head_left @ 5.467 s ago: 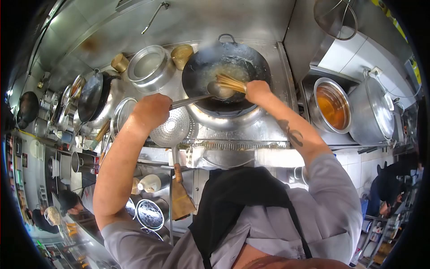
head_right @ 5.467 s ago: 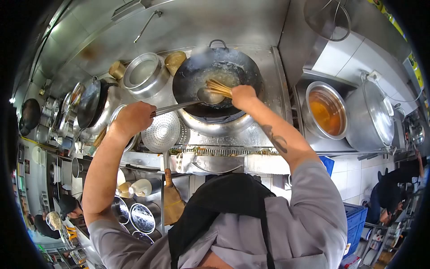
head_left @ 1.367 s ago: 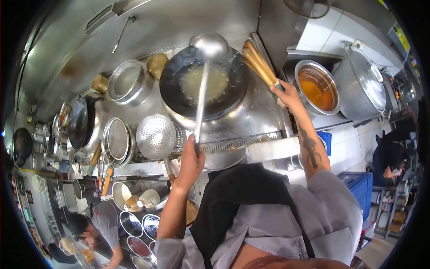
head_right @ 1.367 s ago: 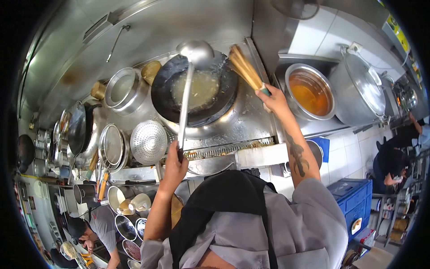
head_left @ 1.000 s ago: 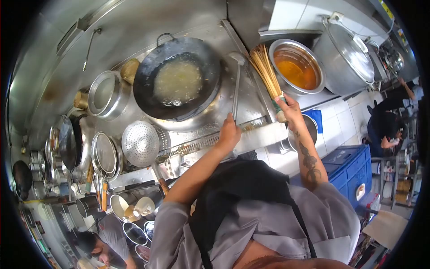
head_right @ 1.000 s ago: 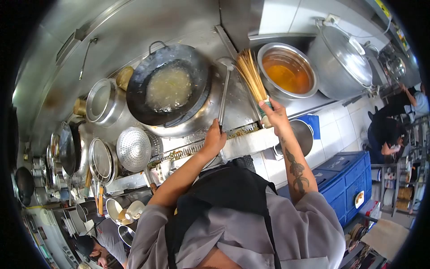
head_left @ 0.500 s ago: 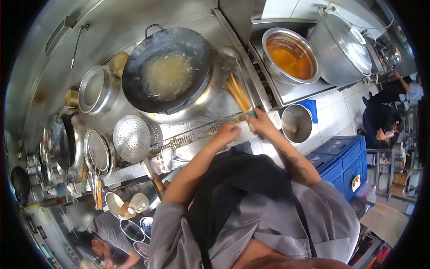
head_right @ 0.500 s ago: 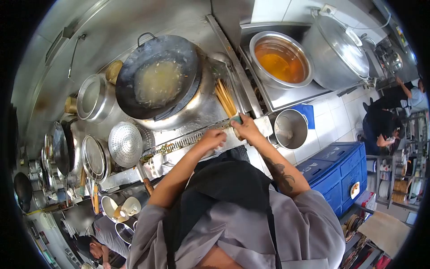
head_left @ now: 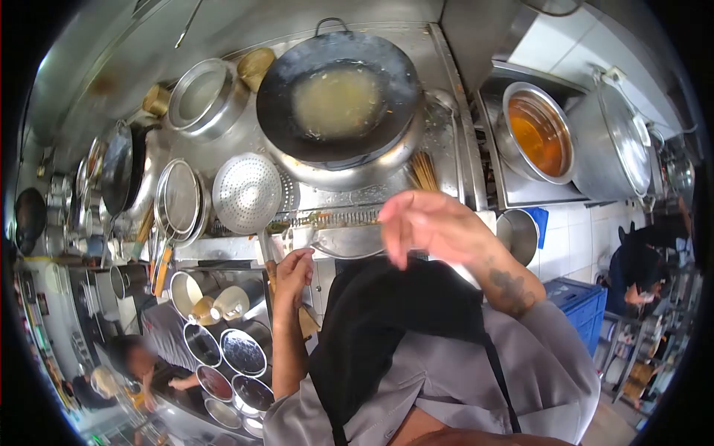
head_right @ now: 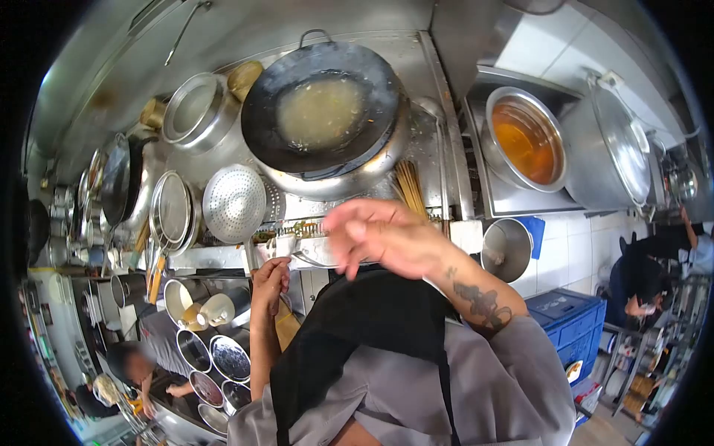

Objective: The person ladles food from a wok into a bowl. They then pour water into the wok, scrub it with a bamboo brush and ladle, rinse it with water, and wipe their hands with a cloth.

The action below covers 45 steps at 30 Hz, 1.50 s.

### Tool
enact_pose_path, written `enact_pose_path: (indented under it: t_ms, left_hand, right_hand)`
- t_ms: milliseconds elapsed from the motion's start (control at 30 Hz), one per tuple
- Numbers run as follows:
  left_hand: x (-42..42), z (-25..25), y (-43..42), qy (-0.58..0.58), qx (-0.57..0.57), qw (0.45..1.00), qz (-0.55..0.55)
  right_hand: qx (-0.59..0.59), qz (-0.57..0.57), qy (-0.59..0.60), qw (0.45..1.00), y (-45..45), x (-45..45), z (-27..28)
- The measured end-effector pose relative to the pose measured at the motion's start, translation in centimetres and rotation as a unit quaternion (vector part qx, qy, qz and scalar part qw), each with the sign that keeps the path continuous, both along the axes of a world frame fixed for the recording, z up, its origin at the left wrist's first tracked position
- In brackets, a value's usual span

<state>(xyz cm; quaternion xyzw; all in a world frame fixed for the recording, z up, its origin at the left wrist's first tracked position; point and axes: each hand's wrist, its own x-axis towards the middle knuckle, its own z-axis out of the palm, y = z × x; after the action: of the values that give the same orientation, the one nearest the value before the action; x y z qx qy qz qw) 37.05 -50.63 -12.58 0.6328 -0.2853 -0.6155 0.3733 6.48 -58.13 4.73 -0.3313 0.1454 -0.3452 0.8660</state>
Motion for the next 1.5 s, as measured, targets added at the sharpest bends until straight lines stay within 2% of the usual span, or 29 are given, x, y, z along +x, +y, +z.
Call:
enact_pose_path:
  t_ms: [67,133,233,267,300,333,367,433,467,567,600,667,700,767,800,867,967,1000,1067,1200,1267,1500]
  left_hand:
    - [-0.2,-0.1,0.5,0.025,-0.022,0.999,0.012]
    - [-0.9,1.1,0.5,0.047,-0.063,0.997,0.019]
    - [-1.3,2.2,0.3,0.038,-0.041,0.998,0.037]
    - [-0.7,-0.6,0.9,0.062,-0.047,0.995,0.058]
    - [-0.5,-0.8,1.0,0.062,-0.046,0.995,0.062]
    - [-0.4,-0.9,1.1,0.044,-0.056,0.995,0.063]
    - [-0.2,-0.9,1.2,0.026,-0.065,0.996,0.063]
    - [0.0,-1.2,1.2,0.019,-0.068,0.995,0.068]
    - [0.1,-1.2,1.1,0.013,-0.072,0.995,0.065]
    - [0.1,-0.5,0.8,0.034,-0.078,0.995,0.059]
    - [0.1,-0.6,0.8,0.034,-0.079,0.995,0.058]
    - [0.2,-1.2,0.7,0.030,-0.070,0.995,0.070]
    - [0.1,-1.0,0.5,0.029,-0.071,0.995,0.070]
    - [-0.1,-0.5,0.1,0.011,-0.071,0.996,0.057]
    - [-0.3,0.1,0.0,0.011,-0.072,0.996,0.053]
    - [-0.5,1.2,-0.2,0.008,-0.046,0.998,0.047]
    - [-0.7,-0.1,-0.3,0.011,-0.073,0.996,0.047]
    - [-0.8,-0.2,-0.3,0.011,-0.074,0.996,0.047]
    - [-1.0,-0.3,-0.3,-0.003,-0.058,0.997,0.050]
    - [-1.2,0.5,-0.6,-0.005,-0.074,0.997,0.032]
    - [-1.4,-0.2,-0.6,-0.022,-0.057,0.997,0.057]
    - [-1.5,0.3,-0.7,-0.002,-0.057,0.998,0.032]
  right_hand:
    - [0.016,0.097,-0.150,0.984,1.4,3.2,5.8]
    - [0.010,0.190,-0.200,0.961,1.6,5.3,9.4]
    - [0.022,0.228,-0.248,0.941,1.8,7.1,11.2]
    - [0.015,0.235,-0.247,0.940,2.0,7.4,11.3]
    - [0.008,0.243,-0.245,0.938,2.4,7.7,11.3]
    - [-0.019,0.156,-0.438,0.885,3.6,10.8,9.6]
    - [-0.017,0.159,-0.438,0.885,3.5,10.7,8.8]
    - [-0.160,0.124,-0.451,0.869,2.0,10.9,9.1]
    - [0.042,0.142,-0.282,0.948,4.0,8.0,11.4]
    - [0.047,0.181,-0.280,0.942,3.5,7.7,11.9]
    - [0.046,0.180,-0.281,0.942,2.6,8.2,11.1]
    - [-0.213,0.198,-0.409,0.865,0.3,9.6,9.0]
    - [-0.215,0.198,-0.409,0.865,1.2,9.1,9.7]
    - [0.034,0.127,-0.293,0.947,4.0,7.6,11.8]
    - [0.033,0.124,-0.293,0.948,3.8,7.7,11.6]
    - [-0.073,0.117,-0.379,0.915,2.5,9.0,10.8]
    - [-0.229,0.110,-0.494,0.832,0.8,10.6,10.0]
    - [-0.229,0.110,-0.494,0.831,1.0,10.2,10.3]
    - [-0.128,0.120,-0.414,0.893,1.8,9.1,11.2]
    - [-0.149,0.099,-0.439,0.880,1.9,9.5,10.5]
    - [-0.166,0.119,-0.477,0.855,1.2,9.6,10.5]
    - [-0.157,0.094,-0.436,0.881,2.1,8.1,11.5]
